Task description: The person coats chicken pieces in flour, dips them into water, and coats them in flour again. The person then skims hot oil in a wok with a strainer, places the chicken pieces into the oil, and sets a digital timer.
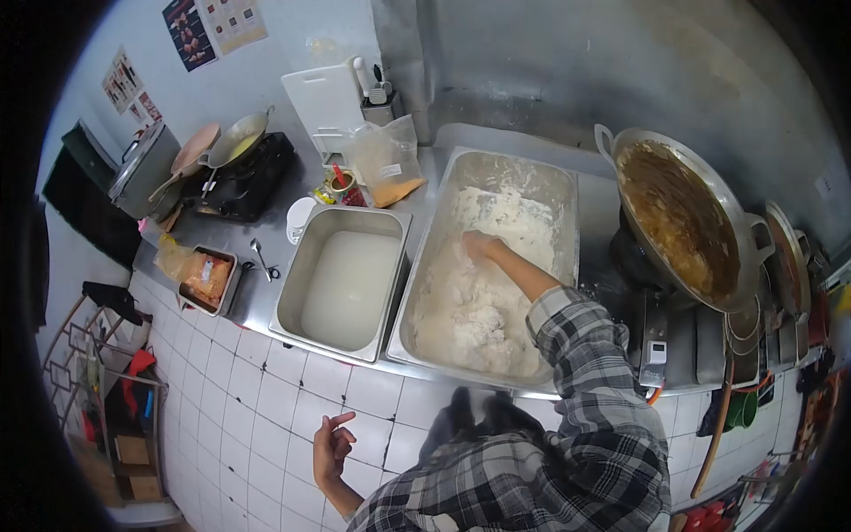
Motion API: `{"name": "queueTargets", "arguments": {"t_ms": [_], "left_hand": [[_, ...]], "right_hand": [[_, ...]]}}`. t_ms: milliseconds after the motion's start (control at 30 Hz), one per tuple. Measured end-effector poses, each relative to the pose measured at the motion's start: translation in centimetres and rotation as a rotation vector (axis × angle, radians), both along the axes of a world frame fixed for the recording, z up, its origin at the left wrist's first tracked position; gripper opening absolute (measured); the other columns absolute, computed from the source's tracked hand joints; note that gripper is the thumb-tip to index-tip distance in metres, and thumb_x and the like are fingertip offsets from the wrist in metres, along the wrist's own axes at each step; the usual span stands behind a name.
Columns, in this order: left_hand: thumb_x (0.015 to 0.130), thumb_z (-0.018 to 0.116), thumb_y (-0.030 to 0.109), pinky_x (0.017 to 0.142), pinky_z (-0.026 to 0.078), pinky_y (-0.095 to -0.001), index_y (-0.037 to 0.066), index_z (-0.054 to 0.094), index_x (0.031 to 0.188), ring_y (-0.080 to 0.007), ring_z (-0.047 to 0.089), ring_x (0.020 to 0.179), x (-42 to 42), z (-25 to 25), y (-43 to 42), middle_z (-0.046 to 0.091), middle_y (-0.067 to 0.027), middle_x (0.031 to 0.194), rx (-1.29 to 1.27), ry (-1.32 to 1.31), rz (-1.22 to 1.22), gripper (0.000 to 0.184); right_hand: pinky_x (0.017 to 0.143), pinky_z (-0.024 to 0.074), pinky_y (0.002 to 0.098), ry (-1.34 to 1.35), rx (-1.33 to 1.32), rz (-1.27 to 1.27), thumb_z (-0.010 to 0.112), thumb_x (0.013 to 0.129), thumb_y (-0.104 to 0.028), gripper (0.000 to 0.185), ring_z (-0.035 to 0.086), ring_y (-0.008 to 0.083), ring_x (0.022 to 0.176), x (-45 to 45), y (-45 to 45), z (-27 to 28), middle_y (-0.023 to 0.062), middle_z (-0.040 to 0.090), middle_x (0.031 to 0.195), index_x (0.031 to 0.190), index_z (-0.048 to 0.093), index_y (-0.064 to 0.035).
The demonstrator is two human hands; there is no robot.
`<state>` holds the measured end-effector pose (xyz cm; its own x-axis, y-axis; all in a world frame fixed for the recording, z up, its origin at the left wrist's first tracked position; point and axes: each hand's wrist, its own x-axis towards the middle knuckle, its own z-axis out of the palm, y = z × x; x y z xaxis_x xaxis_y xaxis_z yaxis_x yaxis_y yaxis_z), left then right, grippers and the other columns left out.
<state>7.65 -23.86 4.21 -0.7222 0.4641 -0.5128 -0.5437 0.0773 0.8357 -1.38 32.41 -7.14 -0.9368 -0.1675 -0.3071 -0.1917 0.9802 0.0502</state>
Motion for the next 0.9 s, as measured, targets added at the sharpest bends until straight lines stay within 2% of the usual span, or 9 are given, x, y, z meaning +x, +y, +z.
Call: {"name": "queueTargets", "arguments": {"t_ms": [133,233,333,500,567,633,700,767,900], "left_hand": [[0.1,0.032,0.042,0.038,0.016,-0.0207,-0.006,0.059,0.114,-0.0023,0.022,0.038,-2.1,0.4,1.3,0.061,-0.0057,0.059,0.034,0.039,-0.075,0.057],[0.1,0.031,0.042,0.037,0.016,-0.0207,-0.006,0.059,0.114,-0.0022,0.022,0.038,-3.5,1.6,3.3,0.061,-0.0058,0.06,0.053,0.122,-0.189,0.057],[0.101,0.03,0.041,0.037,0.016,-0.0203,-0.005,0.06,0.114,-0.002,0.022,0.038,-4.9,2.7,5.9,0.062,-0.0063,0.06,0.066,0.185,-0.308,0.056],[0.101,0.028,0.038,0.037,0.016,-0.0201,-0.003,0.062,0.111,-0.0019,0.021,0.039,-5.1,4.8,10.3,0.063,-0.0066,0.061,0.066,0.297,-0.458,0.054],[0.101,0.03,0.037,0.037,0.017,-0.0197,-0.003,0.062,0.111,-0.0018,0.021,0.038,-4.3,5.0,11.8,0.063,-0.0067,0.061,0.091,0.316,-0.51,0.053],[0.101,0.031,0.037,0.036,0.017,-0.0194,-0.003,0.062,0.111,-0.0016,0.021,0.038,-2.9,6.0,13.1,0.063,-0.0069,0.061,0.099,0.337,-0.576,0.051],[0.101,0.033,0.035,0.038,0.024,-0.0179,-0.001,0.061,0.111,-0.0022,0.03,0.04,-0.8,7.4,15.5,0.065,-0.0067,0.067,0.143,0.318,-0.743,0.048],[0.101,0.034,0.034,0.041,0.031,-0.0173,0.001,0.062,0.112,-0.003,0.038,0.044,2.8,8.8,19.3,0.066,-0.0069,0.073,0.22,0.339,-0.909,0.044],[0.099,0.045,0.027,0.06,0.046,-0.0198,0.003,0.06,0.113,-0.007,0.054,0.063,13.4,9.3,29.9,0.065,-0.0038,0.09,0.343,0.338,-1.205,0.032]], "right_hand": [[0.071,0.0475,0.0382,0.144,-0.043,-0.144,0.058,0.069,-0.011,0.015,0.06,0.0307,0.074,2.4,-1.8,3.6,0.0176,0.061,0.076,0.079,0.063,-0.0013],[0.069,0.0504,0.0457,0.576,-0.3,-0.302,0.059,0.073,-0.009,0.012,0.063,0.0403,0.079,4.2,-4.1,7.9,0.0245,0.063,0.077,0.077,0.064,0.0006],[0.07,0.049,0.0469,0.427,-0.396,-0.413,0.058,0.075,-0.01,0.012,0.061,0.0423,0.079,6.0,-6.9,15.7,0.0262,0.061,0.078,0.08,0.062,0.0012],[0.069,0.0483,0.0457,0.61,-0.469,-0.4,0.062,0.073,-0.007,0.01,0.06,0.0422,0.078,6.7,-2.1,15.6,0.0261,0.061,0.079,0.077,0.06,0.0022],[0.067,0.0484,0.0439,0.848,-0.633,-0.421,0.064,0.071,-0.007,0.012,0.062,0.0397,0.076,9.8,-2.0,20.9,0.0249,0.061,0.08,0.078,0.061,0.0022],[0.068,0.0487,0.0403,0.802,-0.747,-0.495,0.063,0.072,-0.006,0.014,0.063,0.0338,0.079,13.2,-0.1,26.1,0.0206,0.064,0.082,0.084,0.065,0.0008],[0.07,0.0488,0.036,0.638,-0.833,-0.14,0.061,0.071,-0.006,0.02,0.063,0.028,0.083,17.0,2.5,31.3,0.0148,0.068,0.089,0.089,0.069,-0.0007],[0.073,0.0488,0.034,0.882,-0.074,0.084,0.059,0.068,-0.004,0.028,0.061,0.0257,0.087,21.9,4.1,35.4,0.0099,0.068,0.092,0.093,0.07,-0.0023],[0.08,0.0486,0.0349,0.673,-0.864,-0.56,0.062,0.081,-0.022,0.031,0.059,0.0247,0.09,33.0,5.5,43.3,0.0147,0.063,0.102,0.108,0.06,-0.0086]]}}
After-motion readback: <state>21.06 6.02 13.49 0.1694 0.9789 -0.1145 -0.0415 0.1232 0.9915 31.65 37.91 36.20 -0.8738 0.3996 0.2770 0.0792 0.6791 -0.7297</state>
